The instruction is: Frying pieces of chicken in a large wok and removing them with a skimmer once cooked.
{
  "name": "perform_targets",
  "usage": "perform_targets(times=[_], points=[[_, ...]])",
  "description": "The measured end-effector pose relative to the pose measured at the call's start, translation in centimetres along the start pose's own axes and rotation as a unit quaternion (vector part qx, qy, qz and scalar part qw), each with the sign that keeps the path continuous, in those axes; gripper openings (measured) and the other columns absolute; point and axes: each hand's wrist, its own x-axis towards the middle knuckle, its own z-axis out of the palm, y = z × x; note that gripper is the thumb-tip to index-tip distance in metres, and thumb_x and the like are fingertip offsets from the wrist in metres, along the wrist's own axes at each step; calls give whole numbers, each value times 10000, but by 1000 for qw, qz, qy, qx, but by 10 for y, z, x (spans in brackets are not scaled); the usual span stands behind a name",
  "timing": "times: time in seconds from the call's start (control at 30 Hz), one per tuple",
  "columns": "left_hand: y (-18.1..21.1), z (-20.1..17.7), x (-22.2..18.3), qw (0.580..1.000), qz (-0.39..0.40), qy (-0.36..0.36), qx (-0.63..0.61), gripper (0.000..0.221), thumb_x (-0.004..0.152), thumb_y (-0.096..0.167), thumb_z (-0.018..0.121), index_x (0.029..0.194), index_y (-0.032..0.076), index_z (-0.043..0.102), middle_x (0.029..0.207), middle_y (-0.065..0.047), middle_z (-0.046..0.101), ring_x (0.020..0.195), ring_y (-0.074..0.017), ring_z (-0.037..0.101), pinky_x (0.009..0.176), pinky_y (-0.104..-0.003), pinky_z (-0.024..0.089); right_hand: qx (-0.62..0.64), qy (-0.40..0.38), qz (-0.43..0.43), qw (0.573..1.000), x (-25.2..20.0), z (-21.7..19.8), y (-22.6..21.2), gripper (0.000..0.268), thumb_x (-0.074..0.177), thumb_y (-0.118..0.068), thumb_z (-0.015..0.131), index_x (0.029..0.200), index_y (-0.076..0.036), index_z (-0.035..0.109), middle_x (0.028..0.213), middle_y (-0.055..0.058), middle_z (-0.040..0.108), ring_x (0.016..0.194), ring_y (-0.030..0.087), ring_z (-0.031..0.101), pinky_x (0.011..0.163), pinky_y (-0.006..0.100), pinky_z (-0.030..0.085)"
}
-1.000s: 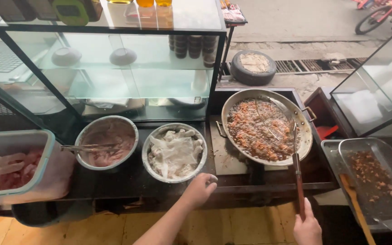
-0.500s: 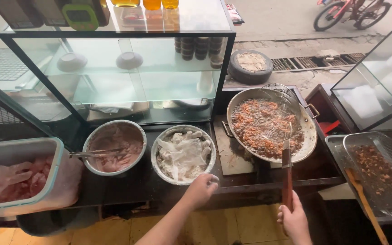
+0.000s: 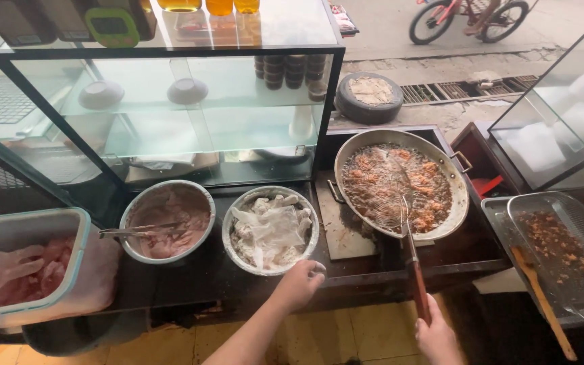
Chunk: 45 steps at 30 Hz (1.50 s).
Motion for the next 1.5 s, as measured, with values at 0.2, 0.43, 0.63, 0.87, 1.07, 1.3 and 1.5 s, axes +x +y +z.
perform_targets(times=[0.2,0.43,0.63,0.87,1.07,1.3,1.5], points=[[-17,17,12,1000,25,9,15,290,939,225,642,1166,76,745,1241,-91,702,1104,-239,700,978,-363,571,-100,-4,-15,995,3,-48,17,838,983,-146,595,1685,-435,242,1389,123,736,1205,359,764,1085,488,599],[-18,41,29,998,54,29,26,292,912,229,666,1128,54,753,1156,-102,737,983,-242,717,911,-351,590,-112,34,-58,991,29,-105,71,762,964,-173,591,1646,-420,356,1298,78,780,1159,339,748,988,428,598],[-3,72,49,998,44,18,45,277,925,246,659,1138,89,742,1149,-72,730,992,-234,705,912,-345,576,-2,49,-57,997,28,-146,68,777,945,-151,620,1642,-408,391,1430,59,711,1260,356,705,1027,449,569],[26,106,65,998,40,37,15,270,917,208,667,1136,73,748,1153,-77,734,971,-220,711,903,-333,587,7,110,-68,992,73,-153,25,740,968,-90,539,1671,-213,346,1246,278,727,1088,491,711,945,558,555],[37,127,73,997,40,68,8,264,895,198,662,1096,54,756,1103,-84,748,911,-220,708,860,-322,589,25,46,-40,998,133,-137,1,764,977,-90,447,1701,-208,233,1391,274,652,1194,483,675,1009,559,543],[31,150,83,994,27,101,16,260,893,214,659,1083,67,758,1102,-83,746,914,-223,703,866,-324,583,68,-40,-38,996,124,-161,-49,743,1016,-94,445,1698,-286,225,1538,161,569,1358,386,590,1122,515,487],[46,153,84,994,1,112,16,270,900,219,659,1098,65,759,1138,-76,746,947,-221,711,887,-326,587,-61,66,-153,984,195,-149,-3,738,990,-134,514,1687,-238,294,1155,296,702,1006,477,711,884,563,566]])
